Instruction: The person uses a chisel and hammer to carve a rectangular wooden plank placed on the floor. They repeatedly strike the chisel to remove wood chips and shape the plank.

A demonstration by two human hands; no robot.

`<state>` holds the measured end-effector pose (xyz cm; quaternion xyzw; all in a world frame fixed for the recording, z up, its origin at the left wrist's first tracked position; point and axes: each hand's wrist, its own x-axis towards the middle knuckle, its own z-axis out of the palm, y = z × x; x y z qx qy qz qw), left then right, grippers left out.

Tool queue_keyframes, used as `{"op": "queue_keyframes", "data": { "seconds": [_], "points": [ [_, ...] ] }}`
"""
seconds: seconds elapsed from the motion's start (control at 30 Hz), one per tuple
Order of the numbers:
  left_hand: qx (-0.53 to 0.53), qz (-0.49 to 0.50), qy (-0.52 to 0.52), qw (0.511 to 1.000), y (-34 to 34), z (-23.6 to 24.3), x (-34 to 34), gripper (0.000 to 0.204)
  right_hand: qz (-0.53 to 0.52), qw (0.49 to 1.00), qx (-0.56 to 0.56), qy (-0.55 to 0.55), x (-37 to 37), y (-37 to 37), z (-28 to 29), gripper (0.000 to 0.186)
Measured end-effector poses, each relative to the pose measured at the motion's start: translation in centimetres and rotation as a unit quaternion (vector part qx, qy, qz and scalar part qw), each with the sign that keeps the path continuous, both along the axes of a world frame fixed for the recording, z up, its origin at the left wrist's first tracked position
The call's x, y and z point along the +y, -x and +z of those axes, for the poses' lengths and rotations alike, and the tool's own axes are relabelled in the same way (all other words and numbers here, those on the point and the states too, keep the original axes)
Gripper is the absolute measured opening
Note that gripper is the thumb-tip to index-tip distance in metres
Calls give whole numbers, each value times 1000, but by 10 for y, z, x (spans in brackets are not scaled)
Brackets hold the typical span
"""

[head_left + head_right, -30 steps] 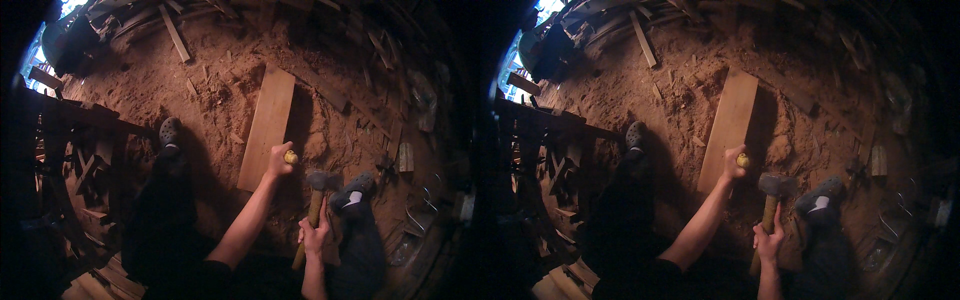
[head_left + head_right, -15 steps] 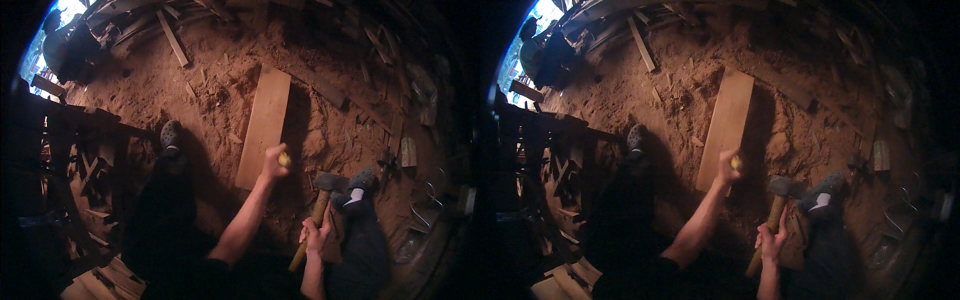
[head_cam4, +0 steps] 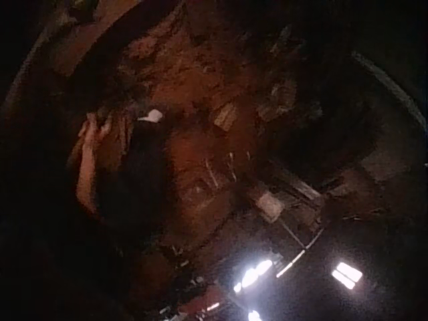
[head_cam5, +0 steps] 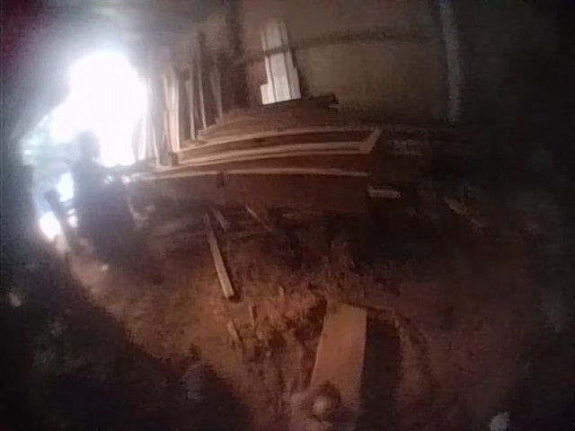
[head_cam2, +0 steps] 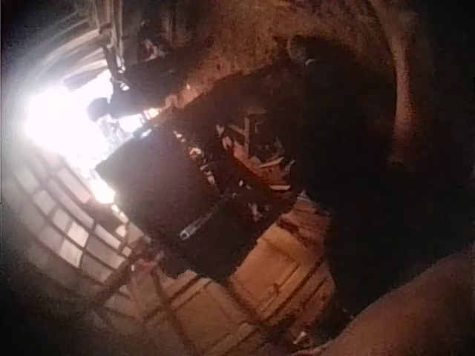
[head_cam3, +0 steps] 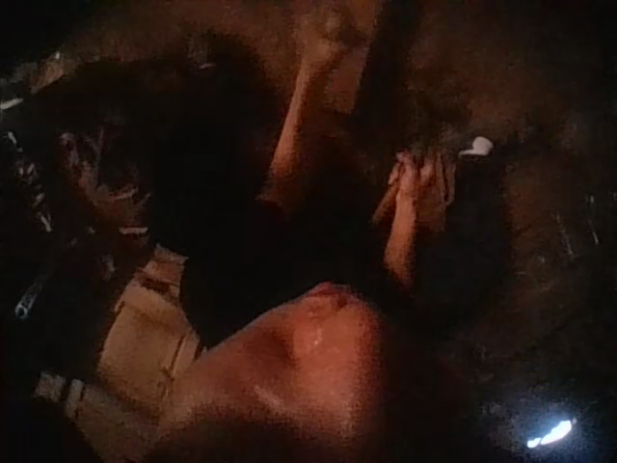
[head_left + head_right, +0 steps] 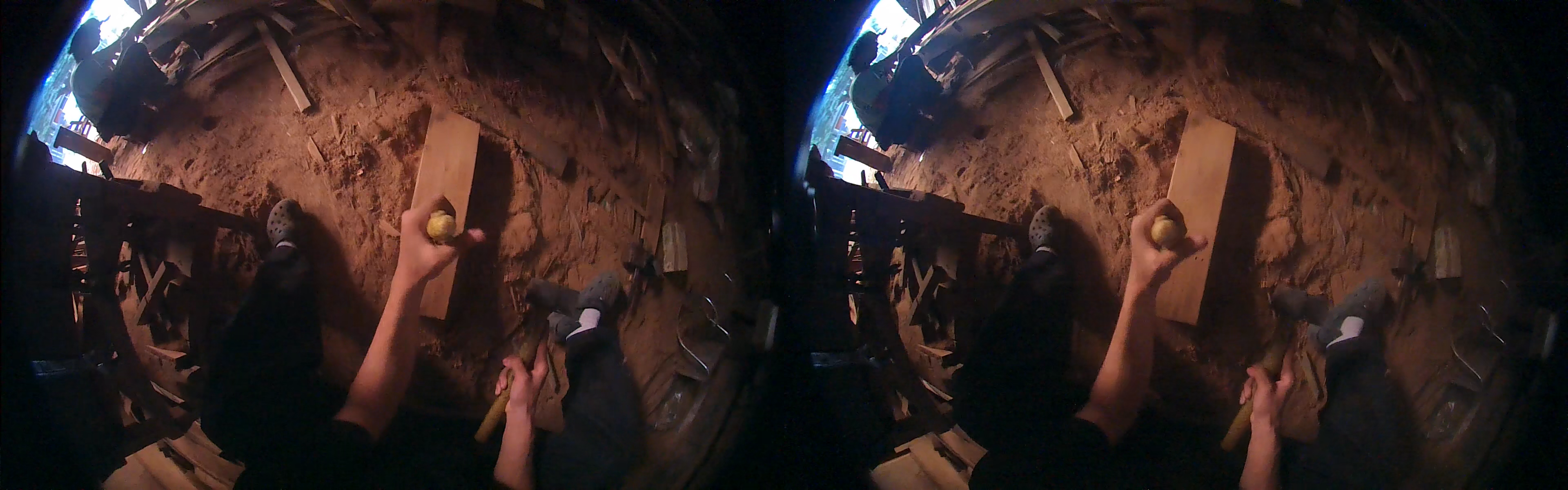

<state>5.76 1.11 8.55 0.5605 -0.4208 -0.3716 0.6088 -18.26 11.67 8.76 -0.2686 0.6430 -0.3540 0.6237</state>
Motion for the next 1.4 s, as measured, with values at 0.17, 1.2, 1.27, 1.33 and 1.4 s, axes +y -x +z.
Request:
{"op": "queue_keyframes", "data": {
  "seconds": [0.17, 1.2, 1.27, 1.33, 1.4],
  "points": [
    [-134, -62, 59, 987, 23, -30, -1, 40, 11, 999, -4, 43, 2, -2, 5, 80],
    [-165, -2, 119, 979, 46, -129, 11, 30, 200, 905, 248, 282, 9, -15, -21, 66],
    [-157, 10, 104, 982, 45, -125, 8, 30, 192, 911, 239, 275, 8, -24, -25, 65],
    [-148, 16, 101, 984, 44, -121, 6, 30, 196, 894, 260, 306, 4, -31, -28, 65],
    [-137, 17, 109, 984, 42, -115, 5, 30, 211, 867, 287, 348, -1, -38, -29, 64]
  ]
}}
